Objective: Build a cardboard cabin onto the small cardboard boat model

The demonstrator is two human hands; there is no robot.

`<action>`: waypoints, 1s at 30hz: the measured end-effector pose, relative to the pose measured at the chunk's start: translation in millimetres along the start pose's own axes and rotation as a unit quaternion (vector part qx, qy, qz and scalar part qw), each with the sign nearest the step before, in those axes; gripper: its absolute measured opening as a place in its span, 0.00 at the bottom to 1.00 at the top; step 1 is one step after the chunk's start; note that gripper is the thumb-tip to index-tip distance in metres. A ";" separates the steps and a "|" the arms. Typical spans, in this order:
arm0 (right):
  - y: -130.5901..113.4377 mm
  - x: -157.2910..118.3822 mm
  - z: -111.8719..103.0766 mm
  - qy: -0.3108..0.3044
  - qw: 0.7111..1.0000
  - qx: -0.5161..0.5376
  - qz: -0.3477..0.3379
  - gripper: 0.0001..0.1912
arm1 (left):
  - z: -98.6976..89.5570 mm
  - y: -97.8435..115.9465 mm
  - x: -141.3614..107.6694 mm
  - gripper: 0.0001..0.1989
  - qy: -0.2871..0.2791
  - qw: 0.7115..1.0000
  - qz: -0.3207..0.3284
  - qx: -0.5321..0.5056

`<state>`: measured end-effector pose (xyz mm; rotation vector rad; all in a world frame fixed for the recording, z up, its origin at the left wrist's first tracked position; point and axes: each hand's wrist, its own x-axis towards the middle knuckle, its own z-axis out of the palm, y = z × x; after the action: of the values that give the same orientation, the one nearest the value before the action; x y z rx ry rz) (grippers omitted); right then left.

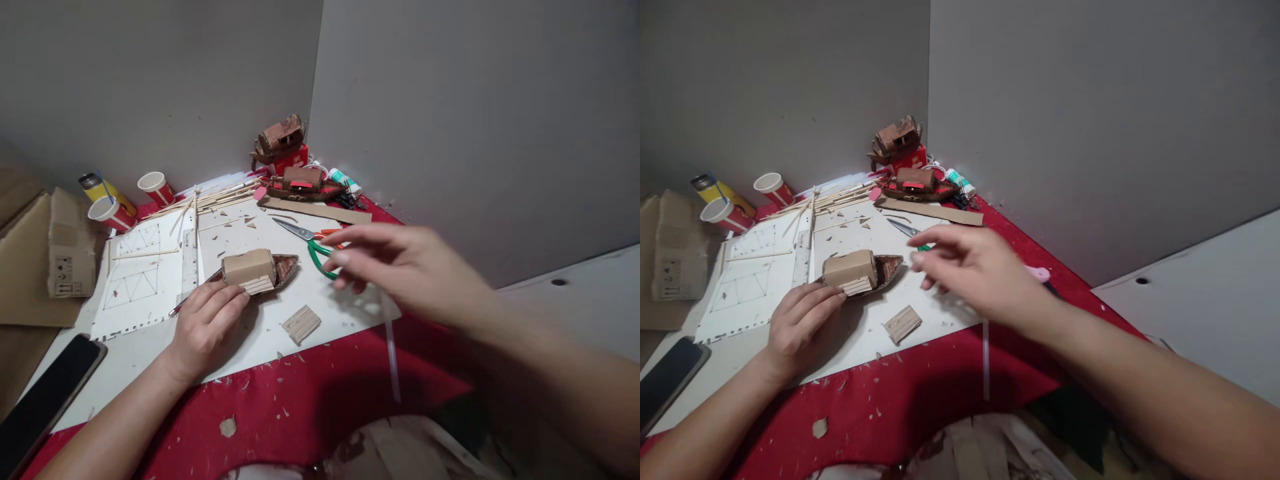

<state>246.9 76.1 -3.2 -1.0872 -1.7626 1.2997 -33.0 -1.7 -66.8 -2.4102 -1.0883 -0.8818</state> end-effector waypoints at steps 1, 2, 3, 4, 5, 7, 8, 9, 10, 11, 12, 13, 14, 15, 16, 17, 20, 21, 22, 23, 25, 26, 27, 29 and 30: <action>1.3 -5.8 -13.7 0.047 0.998 -0.047 -0.017 0.15 | 0.4 -0.3 0.1 0.15 0.002 1.000 0.002 0.000; 5.3 -11.4 -26.4 0.089 0.991 -0.098 -0.035 0.16 | 0.7 -0.6 0.1 0.15 0.002 1.000 0.003 0.001; 11.8 -16.6 -37.5 0.126 0.980 -0.147 -0.051 0.16 | 1.1 -1.0 -0.1 0.15 0.001 1.000 0.005 0.003; 20.4 -21.3 -47.0 0.145 0.968 -0.200 -0.053 0.16 | 1.3 -1.5 -0.4 0.16 0.001 1.000 0.007 0.005; 30.4 -25.3 -54.7 0.148 0.954 -0.253 -0.061 0.16 | 1.2 -2.0 -0.9 0.16 0.001 1.000 0.010 0.007; 51.1 -31.7 -65.1 0.126 0.914 -0.377 -0.077 0.19 | 0.5 -3.2 -1.9 0.16 0.000 1.000 0.020 0.012; 60.3 -34.2 -68.2 0.111 0.889 -0.436 -0.078 0.21 | 0.0 -3.9 -2.4 0.17 0.001 1.000 0.026 0.015; 67.9 -36.3 -70.4 0.104 0.879 -0.460 -0.072 0.22 | -0.6 -4.7 -2.8 0.17 0.001 0.999 0.032 0.019; 73.8 -38.2 -71.9 0.097 0.872 -0.475 -0.067 0.21 | -0.9 -5.7 -3.1 0.17 0.002 0.999 0.038 0.023; 78.1 -39.7 -72.9 0.081 0.865 -0.491 -0.061 0.21 | -1.1 -6.8 -3.3 0.17 0.001 0.999 0.043 0.028; 80.8 -41.0 -73.7 0.066 0.858 -0.507 -0.053 0.20 | -0.9 -8.1 -3.5 0.17 -0.002 0.998 0.045 0.034; 82.6 -42.0 -74.4 0.057 0.853 -0.517 -0.048 0.20 | -0.5 -9.3 -3.6 0.16 -0.003 0.998 0.047 0.040; 83.7 -42.8 -75.2 0.050 0.848 -0.525 -0.043 0.19 | 0.1 -10.5 -3.7 0.16 -0.006 0.998 0.049 0.045; 84.4 -43.5 -75.9 0.049 0.846 -0.529 -0.041 0.19 | 0.6 -11.3 -3.8 0.16 -0.006 0.998 0.051 0.049; 84.8 -44.0 -76.6 0.051 0.846 -0.529 -0.041 0.19 | 1.0 -11.8 -3.9 0.16 -0.004 0.997 0.052 0.051; 84.8 -44.5 -77.1 0.055 0.846 -0.529 -0.043 0.19 | 1.1 -12.0 -4.1 0.16 0.000 0.997 0.053 0.052; 79.1 -45.8 -74.3 0.082 0.853 -0.511 -0.064 0.19 | -0.4 -10.2 -4.1 0.16 0.027 0.997 0.049 0.050; 74.3 -46.6 -70.6 0.099 0.869 -0.478 -0.074 0.19 | -1.8 -8.7 -3.6 0.16 0.040 0.997 0.047 0.048; 67.8 -47.8 -64.8 0.115 0.892 -0.430 -0.082 0.18 | -3.7 -6.5 -2.7 0.16 0.053 0.997 0.047 0.045; 60.1 -49.4 -56.7 0.127 0.923 -0.355 -0.085 0.17 | -6.0 -3.5 -1.4 0.16 0.065 0.996 0.051 0.042; 43.3 -52.6 -33.7 0.100 0.974 -0.194 -0.062 0.14 | -11.6 5.0 2.2 0.15 0.084 0.993 0.078 0.042; 35.6 -53.4 -19.7 0.066 0.992 -0.106 -0.031 0.15 | -14.5 10.2 4.2 0.14 0.087 0.990 0.098 0.046; 29.1 -53.4 -5.0 0.014 1.000 -0.007 0.010 0.18 | -17.2 15.8 6.1 0.13 0.087 0.988 0.121 0.049; 20.9 -50.9 22.5 -0.082 0.982 0.151 0.082 0.24 | -21.3 27.4 9.1 0.10 0.072 0.982 0.166 0.047; 19.0 -49.0 33.3 -0.118 0.966 0.201 0.109 0.25 | -22.7 33.1 10.0 0.09 0.064 0.980 0.183 0.039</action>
<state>242.3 21.5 -32.6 -0.9380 -1.4722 1.8926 -11.5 -29.8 -45.3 -2.3451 -0.5936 -0.8341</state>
